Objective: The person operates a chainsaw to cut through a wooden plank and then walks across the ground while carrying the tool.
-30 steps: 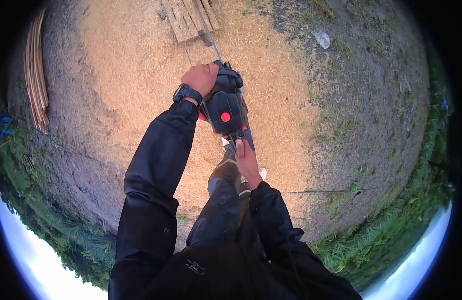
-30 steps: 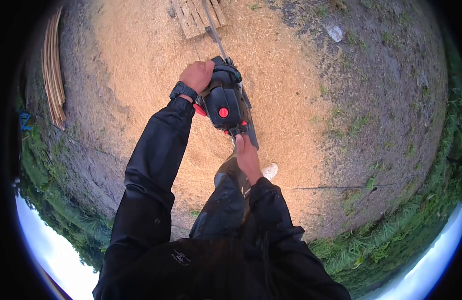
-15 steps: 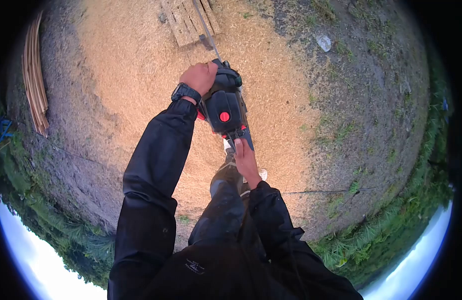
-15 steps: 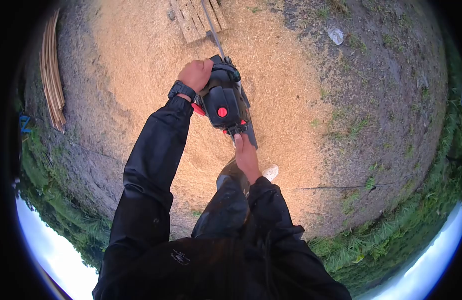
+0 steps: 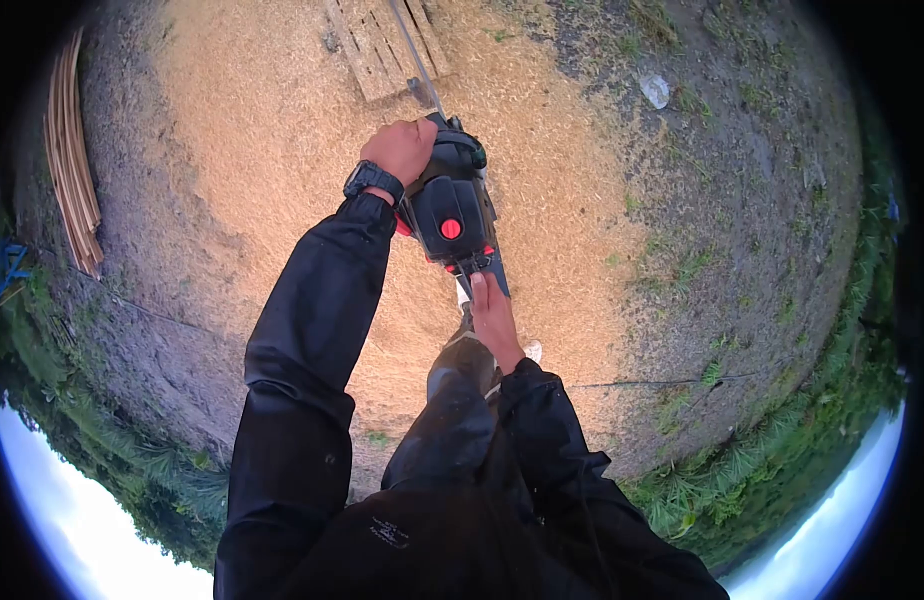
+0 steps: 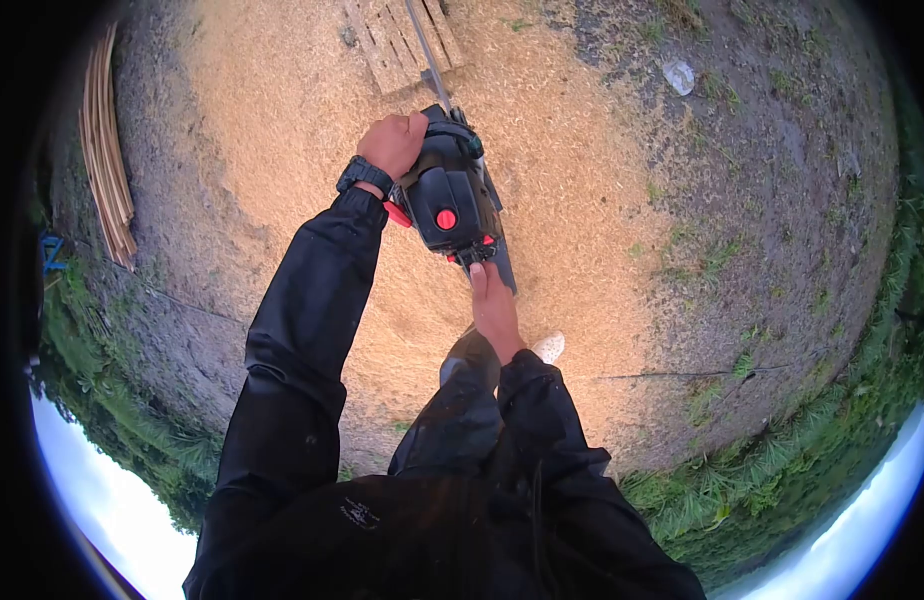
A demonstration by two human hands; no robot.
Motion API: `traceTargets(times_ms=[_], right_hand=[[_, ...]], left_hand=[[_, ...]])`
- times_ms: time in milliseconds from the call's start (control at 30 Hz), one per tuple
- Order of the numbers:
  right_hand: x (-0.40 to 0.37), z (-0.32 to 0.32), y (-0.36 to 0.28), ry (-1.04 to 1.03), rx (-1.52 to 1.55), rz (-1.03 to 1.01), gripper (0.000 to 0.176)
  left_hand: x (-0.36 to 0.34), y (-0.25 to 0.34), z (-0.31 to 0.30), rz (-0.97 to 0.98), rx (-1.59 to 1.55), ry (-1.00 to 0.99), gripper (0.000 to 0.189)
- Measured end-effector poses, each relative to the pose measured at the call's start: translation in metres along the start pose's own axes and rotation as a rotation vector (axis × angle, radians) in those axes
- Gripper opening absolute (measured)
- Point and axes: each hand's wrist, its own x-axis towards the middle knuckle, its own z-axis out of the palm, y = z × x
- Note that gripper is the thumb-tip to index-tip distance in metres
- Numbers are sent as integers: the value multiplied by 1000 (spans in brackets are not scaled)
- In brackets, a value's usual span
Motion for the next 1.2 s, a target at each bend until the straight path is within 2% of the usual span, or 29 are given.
traceTargets(times_ms=[200, 300, 367, 600, 667, 800, 867, 900, 967, 1067, 1100, 1167, 1200], right_hand=[[14, 1, -26, -16, 10, -4, 48], [18, 4, -36, -3, -29, -39, 48], [20, 5, -37, -13, -21, 19, 48], [28, 9, -44, 1, -18, 5, 49], [33, 9, -53, -10, -59, 48, 51], [42, 9, -76, -25, -36, 19, 52], [46, 10, -79, -42, -49, 40, 51], [45, 13, -79, 4, -16, -30, 51], [45, 13, -79, 13, -15, -37, 51], [49, 14, -82, 0, -12, -15, 51], [51, 14, -83, -18, -10, 15, 50], [57, 15, -85, -12, 4, -3, 50], [60, 15, -86, -10, 16, -17, 50]], left_hand=[[22, -6, -13, 18, -13, -5, 58], [28, -7, -21, -38, -15, -12, 58], [30, -4, -24, -21, 76, -36, 56], [53, -23, -16, 5, 98, -65, 56], [60, -28, -18, 162, 101, 30, 47], [71, -24, -37, 49, 72, -27, 40], [82, -37, -29, 177, 154, 19, 34], [82, -36, -30, 178, 153, 20, 34], [82, -34, -34, 279, 245, 15, 30], [91, -41, -27, 255, 259, -12, 25], [93, -38, -32, 258, 260, -10, 25], [96, -34, -39, 156, 194, -43, 45], [96, -32, -43, 157, 196, -41, 45]])
